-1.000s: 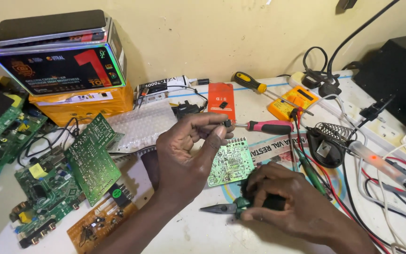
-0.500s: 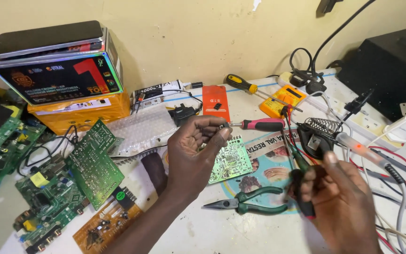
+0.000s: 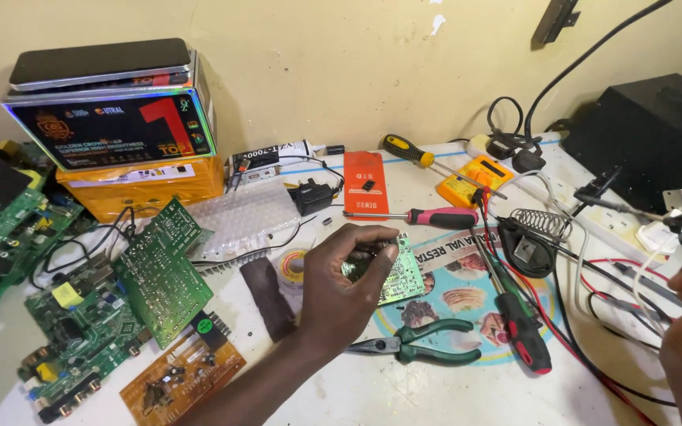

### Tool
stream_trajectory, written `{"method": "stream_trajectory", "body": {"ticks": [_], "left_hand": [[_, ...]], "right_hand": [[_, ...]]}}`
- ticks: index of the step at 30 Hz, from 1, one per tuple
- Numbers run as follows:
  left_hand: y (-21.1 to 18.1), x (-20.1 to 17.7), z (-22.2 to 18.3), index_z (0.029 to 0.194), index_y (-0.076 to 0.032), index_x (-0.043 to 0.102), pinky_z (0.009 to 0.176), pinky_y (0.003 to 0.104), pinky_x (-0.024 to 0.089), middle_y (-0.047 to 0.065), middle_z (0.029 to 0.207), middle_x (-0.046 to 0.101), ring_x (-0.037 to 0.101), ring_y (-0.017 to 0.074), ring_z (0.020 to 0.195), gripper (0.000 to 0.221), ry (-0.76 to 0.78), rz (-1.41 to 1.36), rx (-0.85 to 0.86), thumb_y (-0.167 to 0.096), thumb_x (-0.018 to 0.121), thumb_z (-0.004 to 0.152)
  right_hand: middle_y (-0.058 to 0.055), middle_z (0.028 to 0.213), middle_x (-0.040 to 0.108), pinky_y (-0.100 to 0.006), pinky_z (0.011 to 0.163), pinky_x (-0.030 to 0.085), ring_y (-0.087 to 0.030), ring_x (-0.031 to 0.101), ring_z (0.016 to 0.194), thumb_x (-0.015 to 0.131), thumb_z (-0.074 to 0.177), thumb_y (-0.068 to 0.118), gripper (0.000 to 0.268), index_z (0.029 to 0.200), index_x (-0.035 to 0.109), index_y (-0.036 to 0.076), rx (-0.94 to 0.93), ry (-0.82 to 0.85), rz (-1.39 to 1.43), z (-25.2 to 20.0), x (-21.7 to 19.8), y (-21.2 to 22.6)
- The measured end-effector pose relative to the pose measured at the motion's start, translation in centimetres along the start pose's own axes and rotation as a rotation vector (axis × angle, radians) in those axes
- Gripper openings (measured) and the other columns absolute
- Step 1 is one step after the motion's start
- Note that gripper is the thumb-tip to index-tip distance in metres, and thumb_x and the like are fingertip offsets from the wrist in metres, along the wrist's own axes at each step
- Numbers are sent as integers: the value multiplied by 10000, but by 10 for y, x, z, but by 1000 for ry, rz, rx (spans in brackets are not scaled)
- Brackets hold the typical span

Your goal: Assembling or repairing electronic components on a circuit board using pliers and a screwdriver

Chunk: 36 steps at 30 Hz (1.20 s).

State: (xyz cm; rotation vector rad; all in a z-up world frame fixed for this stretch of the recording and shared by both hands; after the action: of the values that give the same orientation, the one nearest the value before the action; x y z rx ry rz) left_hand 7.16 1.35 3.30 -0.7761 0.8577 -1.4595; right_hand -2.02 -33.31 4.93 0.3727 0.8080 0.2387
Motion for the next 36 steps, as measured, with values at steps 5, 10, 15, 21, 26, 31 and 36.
{"method": "stream_trajectory", "body": {"ticks": [5, 10, 15, 21, 26, 31, 36], "left_hand": [[5, -3, 1, 1052, -87, 753, 797, 333, 609, 56, 967, 775, 737, 193, 908, 163, -28, 65, 60, -175, 677, 937], [5, -6, 2, 1052, -130, 760, 880, 353, 549, 22, 987, 780, 720, 191, 970, 153, -62, 154, 85, -196, 689, 934], [6, -7, 4, 1032, -135, 768, 907, 343, 497, 12, 975, 784, 701, 183, 961, 143, -85, 207, 99, -195, 693, 927], [8, -7, 5, 1058, -126, 759, 886, 346, 552, 28, 1009, 785, 725, 189, 980, 166, -67, 154, 63, -223, 676, 952], [12, -6, 5, 1042, -165, 764, 914, 335, 507, 0, 994, 783, 695, 178, 989, 150, -70, 198, 45, -234, 680, 938], [11, -7, 4, 1047, -154, 761, 885, 337, 532, 10, 997, 783, 699, 181, 981, 157, -67, 185, 46, -240, 679, 944], [12, -6, 4, 1036, -149, 771, 879, 313, 533, 4, 985, 782, 690, 160, 968, 149, -72, 152, 13, -226, 686, 940]], "right_hand": [[-143, 649, 576, -244, 651, 351, -161, 491, 522, 595, 1035, 180, 322, 830, 612, -68, 113, -292, 534, -11, 10, 101], [-218, 820, 639, -314, 553, 581, -257, 679, 621, 674, 882, 56, 258, 940, 423, 40, 129, -278, 939, -46, 51, 111], [-215, 1034, 713, -290, 788, 613, -270, 762, 862, 703, 858, 44, 282, 1094, 581, -52, 247, -178, 703, -59, 57, 119], [-215, 925, 723, -257, 691, 628, -259, 781, 735, 696, 855, 26, 245, 1059, 605, -74, 266, -129, 741, -60, 62, 119], [-245, 934, 712, -292, 695, 625, -312, 779, 738, 689, 861, 18, 239, 1052, 614, -105, 321, -129, 720, -57, 60, 125], [-251, 912, 725, -330, 660, 658, -312, 779, 712, 702, 832, 39, 247, 1015, 597, -89, 320, -134, 750, -57, 65, 119], [-234, 938, 729, -291, 673, 616, -288, 773, 751, 706, 846, 34, 226, 1018, 628, -91, 313, -130, 709, -57, 61, 119]]}}
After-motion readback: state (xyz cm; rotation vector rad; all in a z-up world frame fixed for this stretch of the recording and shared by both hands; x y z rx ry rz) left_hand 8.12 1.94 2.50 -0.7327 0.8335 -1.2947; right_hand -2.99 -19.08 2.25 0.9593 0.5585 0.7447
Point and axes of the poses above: each hand's wrist, its own z-axis towards the middle knuckle, its own x-axis out of the palm, y = z × x, the point moved 8 cm from there along z, towards the middle knuckle
